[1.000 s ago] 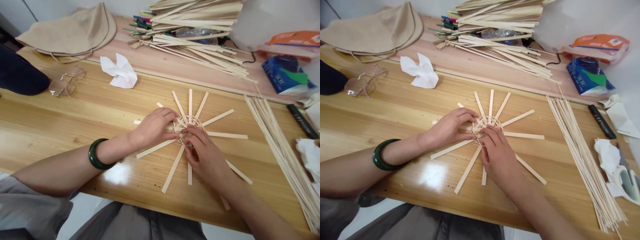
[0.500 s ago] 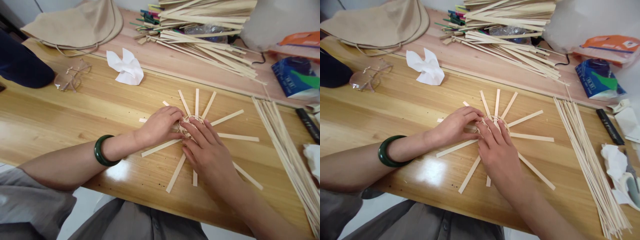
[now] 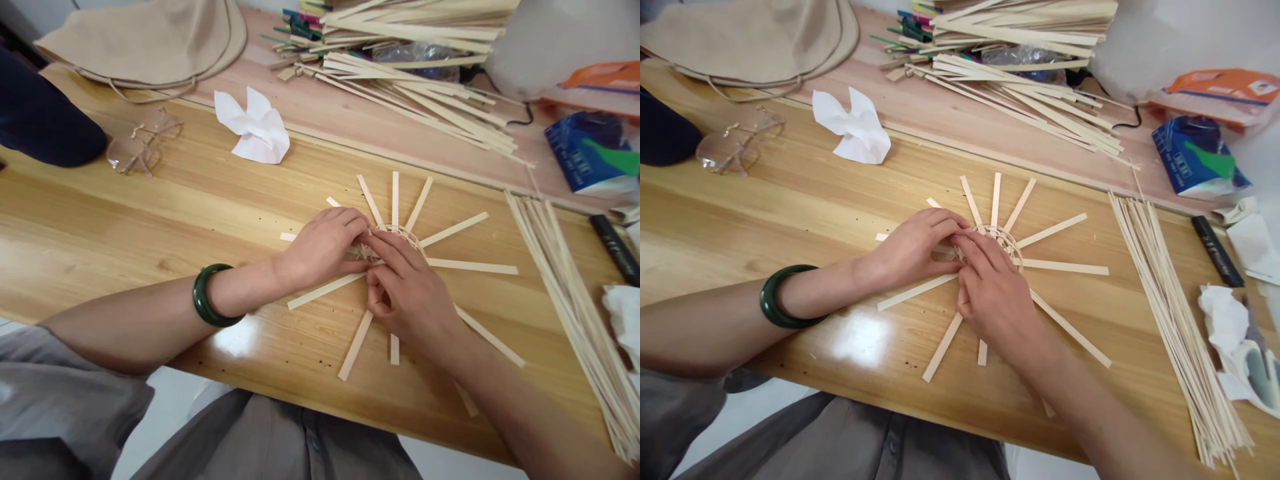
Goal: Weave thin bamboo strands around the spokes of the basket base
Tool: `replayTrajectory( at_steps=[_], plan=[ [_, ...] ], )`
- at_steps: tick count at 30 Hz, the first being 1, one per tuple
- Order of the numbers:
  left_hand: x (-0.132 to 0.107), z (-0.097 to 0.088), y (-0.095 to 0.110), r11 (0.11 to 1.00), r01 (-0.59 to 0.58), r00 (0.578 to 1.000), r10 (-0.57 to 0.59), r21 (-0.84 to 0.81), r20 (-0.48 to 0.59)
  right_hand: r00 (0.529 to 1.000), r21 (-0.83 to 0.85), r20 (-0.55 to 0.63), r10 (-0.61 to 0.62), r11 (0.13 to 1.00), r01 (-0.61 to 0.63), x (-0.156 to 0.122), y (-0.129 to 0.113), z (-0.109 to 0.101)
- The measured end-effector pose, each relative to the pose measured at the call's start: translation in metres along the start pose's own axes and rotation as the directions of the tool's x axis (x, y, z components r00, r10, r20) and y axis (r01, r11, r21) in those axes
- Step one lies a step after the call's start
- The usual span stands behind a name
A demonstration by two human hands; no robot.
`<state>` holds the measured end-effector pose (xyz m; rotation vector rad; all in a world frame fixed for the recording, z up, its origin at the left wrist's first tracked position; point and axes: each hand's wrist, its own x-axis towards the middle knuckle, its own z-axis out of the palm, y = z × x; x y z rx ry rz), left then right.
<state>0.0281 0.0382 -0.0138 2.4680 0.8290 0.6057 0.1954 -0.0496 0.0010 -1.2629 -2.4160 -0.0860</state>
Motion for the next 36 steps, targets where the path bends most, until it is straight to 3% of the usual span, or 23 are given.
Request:
replayTrajectory(
  at_steps=[6, 15, 24, 31, 33, 36],
  plan=[
    [0.0, 0.001, 0.002, 1.0, 0.015, 1.0, -0.015, 0.004, -0.027, 0.978, 0.187, -0.104, 0.181, 0.969, -0.16, -0.006, 0.007, 0.009],
    [0.001, -0.001, -0.003, 1.0, -0.014, 1.0, 0.014, -0.004, -0.007, 0.942, 0.278, -0.153, 0.3, 0.927, -0.251, -0.014, 0.002, 0.021],
    [0.005, -0.014, -0.011, 0.995, -0.074, 0.994, 0.079, -0.071, 0.077, 0.945, 0.34, -0.071, 0.32, 0.898, -0.279, -0.014, 0.007, 0.015],
    [0.007, -0.026, -0.01, 0.99, -0.119, 0.993, 0.119, -0.077, -0.001, 0.958, 0.368, -0.121, 0.258, 0.908, -0.198, -0.015, 0.011, 0.02],
    [0.006, -0.039, -0.005, 0.997, -0.08, 0.997, 0.08, -0.016, -0.012, 0.954, 0.37, -0.144, 0.262, 0.909, -0.194, -0.016, 0.011, 0.021],
    [-0.007, -0.058, 0.009, 0.987, 0.082, 0.993, -0.093, 0.135, 0.074, 0.95, 0.377, -0.167, 0.263, 0.908, -0.185, -0.017, 0.01, 0.023]
  ],
)
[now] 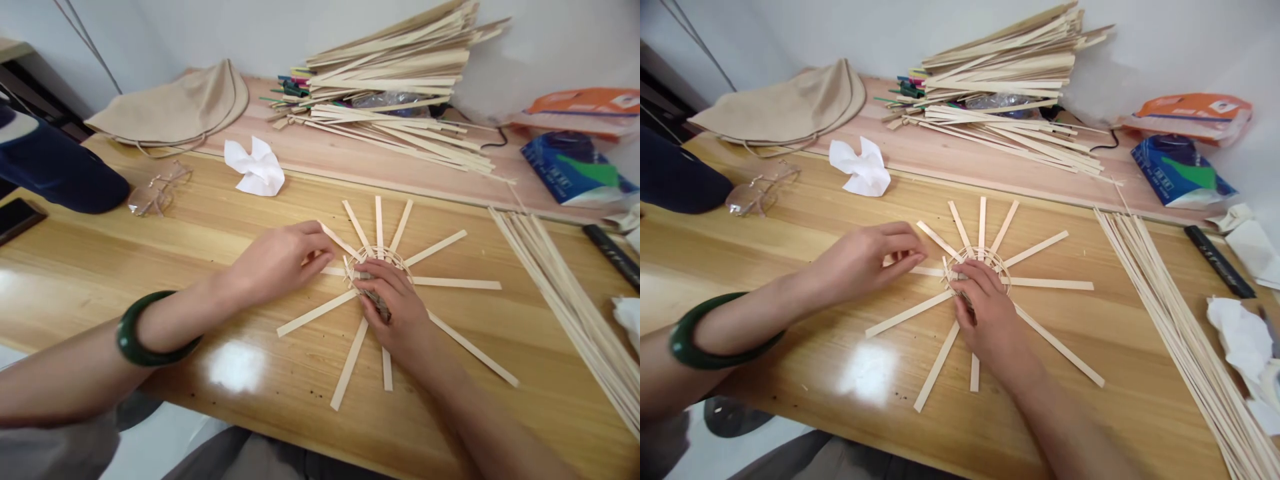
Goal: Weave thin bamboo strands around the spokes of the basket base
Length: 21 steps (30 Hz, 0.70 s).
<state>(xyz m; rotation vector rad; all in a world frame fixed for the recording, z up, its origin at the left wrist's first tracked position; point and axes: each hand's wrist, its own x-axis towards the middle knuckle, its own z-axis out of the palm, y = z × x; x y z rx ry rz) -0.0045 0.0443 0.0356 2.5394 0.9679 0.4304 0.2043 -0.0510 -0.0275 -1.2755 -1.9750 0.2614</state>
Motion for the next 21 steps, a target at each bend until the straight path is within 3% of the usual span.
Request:
replayTrajectory(
  at_steps=[3, 5, 8, 11, 13, 16, 19, 21],
  plan=[
    [-0.027, -0.004, 0.015, 0.987, 0.146, 0.977, -0.155, 0.071, 0.144, 1.0, 0.005, 0.013, -0.002, 1.0, 0.002, -0.001, 0.0, 0.0],
    [-0.046, 0.003, 0.025, 0.987, 0.142, 0.968, -0.153, 0.07, 0.198, 1.0, 0.002, 0.023, 0.0, 1.0, 0.0, -0.002, 0.0, 0.0],
    [-0.064, 0.018, 0.033, 0.985, 0.158, 0.975, -0.166, 0.063, 0.147, 1.0, 0.002, 0.026, -0.005, 1.0, 0.005, -0.002, 0.001, -0.001],
    [-0.066, 0.02, 0.036, 0.95, 0.284, 0.955, -0.268, -0.131, 0.124, 1.0, 0.001, 0.011, -0.028, 1.0, 0.028, -0.001, 0.003, 0.0],
    [-0.061, 0.012, 0.037, 0.87, 0.333, 0.942, -0.293, -0.364, 0.161, 0.999, -0.001, -0.002, -0.036, 0.999, 0.036, -0.001, 0.004, 0.001],
    [-0.051, -0.005, 0.042, 0.674, 0.337, 0.941, -0.225, -0.657, 0.253, 0.999, 0.006, -0.011, -0.047, 0.999, 0.047, 0.0, 0.005, 0.002],
    [-0.042, -0.012, 0.045, 0.518, 0.361, 0.931, -0.149, -0.776, 0.334, 0.998, 0.011, -0.012, -0.058, 0.998, 0.058, -0.001, 0.006, 0.003],
    [-0.035, -0.008, 0.042, 0.479, 0.36, 0.932, -0.137, -0.801, 0.337, 0.998, 0.012, -0.012, -0.055, 0.998, 0.055, -0.001, 0.006, 0.003]
  ],
)
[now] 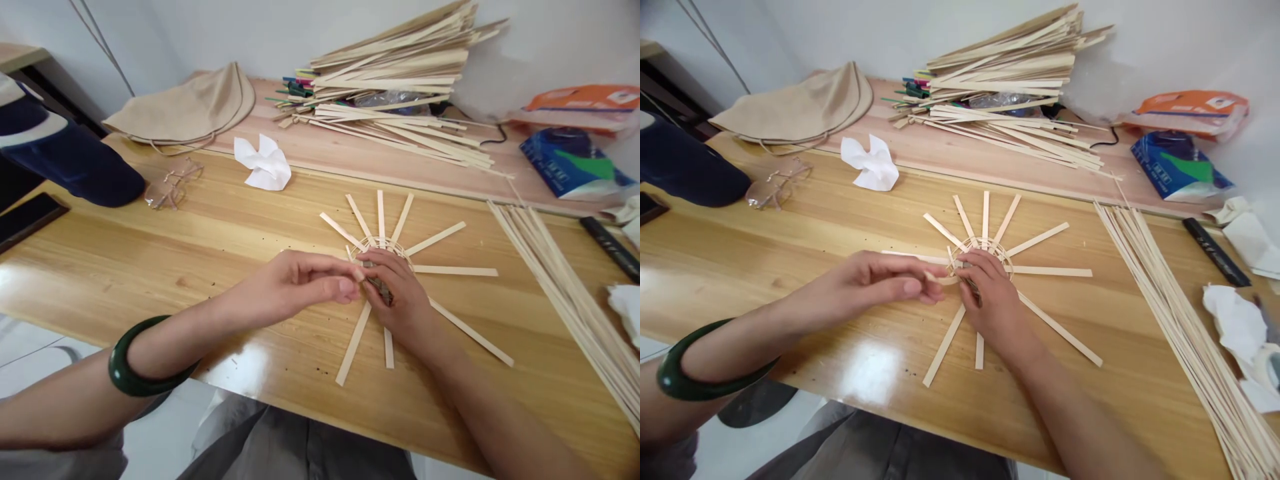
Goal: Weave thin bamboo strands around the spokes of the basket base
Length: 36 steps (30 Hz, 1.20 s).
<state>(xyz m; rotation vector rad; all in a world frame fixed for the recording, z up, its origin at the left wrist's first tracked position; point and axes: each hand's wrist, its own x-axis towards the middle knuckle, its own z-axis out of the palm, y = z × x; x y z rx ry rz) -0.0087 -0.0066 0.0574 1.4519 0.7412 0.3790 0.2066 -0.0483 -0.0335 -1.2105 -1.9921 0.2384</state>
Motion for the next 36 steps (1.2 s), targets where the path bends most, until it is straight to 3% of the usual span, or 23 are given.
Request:
replayTrajectory(
  at_steps=[5, 8, 12, 15, 21, 25, 28, 32, 36],
  plan=[
    [0.034, -0.008, -0.011, 0.976, -0.156, 0.987, 0.16, 0.154, -0.014, 1.0, -0.011, -0.002, 0.03, 0.999, -0.03, -0.001, -0.002, 0.0],
    [0.058, -0.016, -0.007, 0.958, -0.209, 0.975, 0.19, 0.197, 0.112, 0.999, -0.054, 0.021, 0.037, 0.998, -0.036, -0.001, -0.003, -0.002],
    [0.084, -0.019, 0.002, 0.933, -0.269, 0.922, 0.178, 0.239, 0.344, 0.998, -0.155, 0.018, 0.062, 0.986, -0.059, -0.001, -0.004, -0.003],
    [0.095, -0.018, 0.003, 0.906, -0.333, 0.893, 0.213, 0.263, 0.396, 0.996, -0.224, 0.025, 0.089, 0.971, -0.082, -0.004, -0.001, -0.003],
    [0.095, -0.023, -0.002, 0.914, -0.356, 0.87, 0.25, 0.192, 0.426, 0.994, -0.238, 0.025, 0.111, 0.966, -0.102, -0.006, 0.001, -0.004],
    [0.096, -0.031, -0.004, 0.934, -0.339, 0.872, 0.266, 0.114, 0.411, 0.997, -0.21, 0.045, 0.061, 0.976, -0.05, -0.002, -0.002, -0.004],
    [0.1, -0.036, -0.007, 0.894, -0.407, 0.868, 0.315, 0.187, 0.383, 0.998, -0.212, 0.049, 0.035, 0.977, -0.024, 0.0, -0.003, -0.005],
    [0.104, -0.044, -0.012, 0.758, -0.527, 0.85, 0.453, 0.385, 0.269, 0.997, -0.17, 0.065, 0.036, 0.985, -0.024, -0.001, -0.001, -0.005],
    [0.106, -0.054, -0.019, 0.741, -0.537, 0.841, 0.43, 0.403, 0.329, 0.994, -0.153, 0.105, -0.004, 0.988, 0.02, -0.003, 0.004, -0.005]
  ],
)
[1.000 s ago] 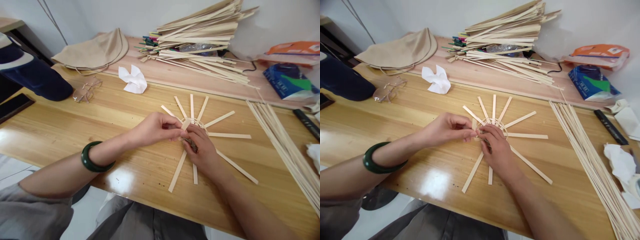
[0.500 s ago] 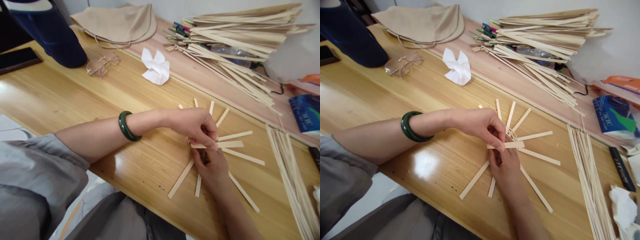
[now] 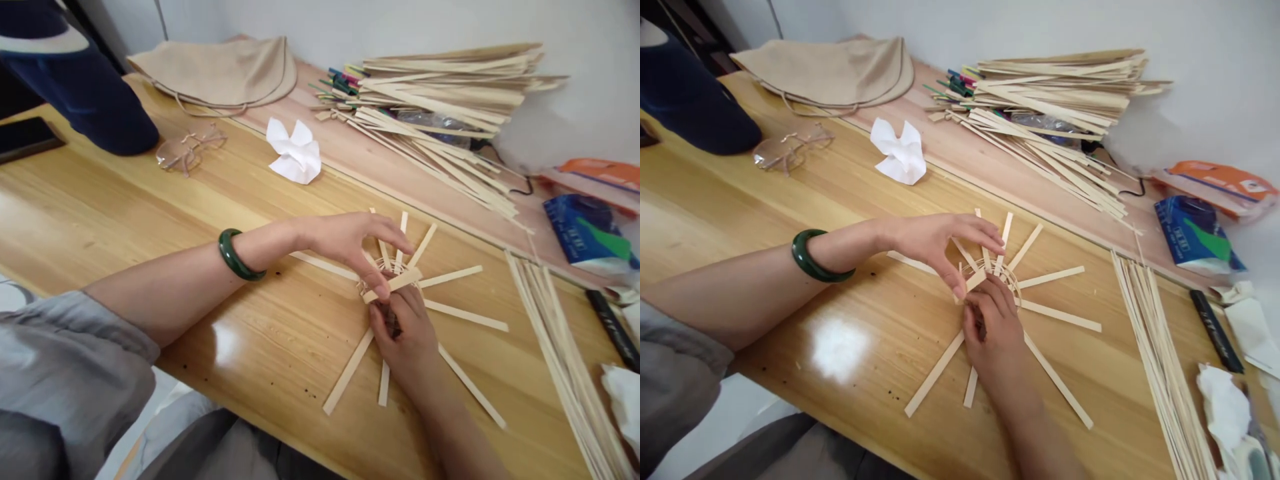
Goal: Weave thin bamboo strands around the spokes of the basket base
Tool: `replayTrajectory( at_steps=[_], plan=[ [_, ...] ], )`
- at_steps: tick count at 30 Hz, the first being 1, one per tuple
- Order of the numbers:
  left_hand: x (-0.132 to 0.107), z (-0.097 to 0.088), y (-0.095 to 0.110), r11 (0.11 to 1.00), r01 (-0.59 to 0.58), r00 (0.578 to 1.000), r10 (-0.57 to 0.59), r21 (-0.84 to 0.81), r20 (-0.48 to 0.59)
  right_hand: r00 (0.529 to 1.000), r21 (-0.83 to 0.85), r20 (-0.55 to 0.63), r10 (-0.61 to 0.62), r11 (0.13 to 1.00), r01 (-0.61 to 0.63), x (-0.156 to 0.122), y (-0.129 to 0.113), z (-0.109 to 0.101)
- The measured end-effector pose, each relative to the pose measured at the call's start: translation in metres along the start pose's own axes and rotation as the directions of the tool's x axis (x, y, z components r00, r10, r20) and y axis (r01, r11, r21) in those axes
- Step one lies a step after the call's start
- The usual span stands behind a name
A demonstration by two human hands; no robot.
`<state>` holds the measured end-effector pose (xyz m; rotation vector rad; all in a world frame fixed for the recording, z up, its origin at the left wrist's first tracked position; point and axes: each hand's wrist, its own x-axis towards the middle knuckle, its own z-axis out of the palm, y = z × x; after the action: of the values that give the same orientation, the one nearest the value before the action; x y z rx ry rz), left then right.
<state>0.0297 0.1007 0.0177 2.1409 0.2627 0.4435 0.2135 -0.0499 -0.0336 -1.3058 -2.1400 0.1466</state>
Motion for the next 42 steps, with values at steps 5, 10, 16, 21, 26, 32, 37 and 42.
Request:
replayTrajectory(
  at_steps=[5, 10, 16, 21, 26, 32, 37, 42],
  plan=[
    [-0.007, -0.005, -0.002, 0.987, 0.101, 0.947, -0.133, 0.124, 0.292, 0.999, 0.038, -0.018, -0.028, 0.999, 0.029, 0.0, -0.004, 0.0],
    [-0.013, -0.01, 0.014, 0.942, 0.123, 0.899, -0.239, 0.311, 0.368, 0.997, 0.139, -0.072, 0.02, 0.99, -0.01, 0.007, -0.014, -0.017],
    [-0.017, -0.022, 0.033, 0.942, 0.218, 0.894, -0.298, 0.254, 0.335, 0.953, -0.001, -0.225, 0.205, 0.978, -0.21, 0.006, 0.011, -0.041],
    [-0.015, -0.03, 0.038, 0.938, 0.275, 0.916, -0.323, 0.212, 0.237, 0.904, -0.078, -0.302, 0.303, 0.937, -0.34, 0.0, 0.033, -0.044],
    [-0.008, -0.026, 0.035, 0.88, 0.353, 0.928, -0.372, 0.318, 0.002, 0.898, -0.053, -0.297, 0.323, 0.934, -0.353, 0.0, 0.033, -0.044],
    [-0.004, -0.013, 0.03, 0.875, 0.326, 0.94, -0.342, 0.359, -0.021, 0.915, -0.067, -0.258, 0.309, 0.94, -0.336, 0.0, 0.035, -0.043],
    [-0.006, -0.008, 0.024, 0.879, 0.308, 0.944, -0.329, 0.363, -0.005, 0.931, -0.072, -0.222, 0.291, 0.947, -0.313, -0.001, 0.034, -0.04],
    [-0.006, -0.003, 0.02, 0.873, 0.289, 0.95, -0.311, 0.394, -0.009, 0.934, -0.062, -0.198, 0.298, 0.947, -0.315, -0.001, 0.032, -0.038]
  ],
)
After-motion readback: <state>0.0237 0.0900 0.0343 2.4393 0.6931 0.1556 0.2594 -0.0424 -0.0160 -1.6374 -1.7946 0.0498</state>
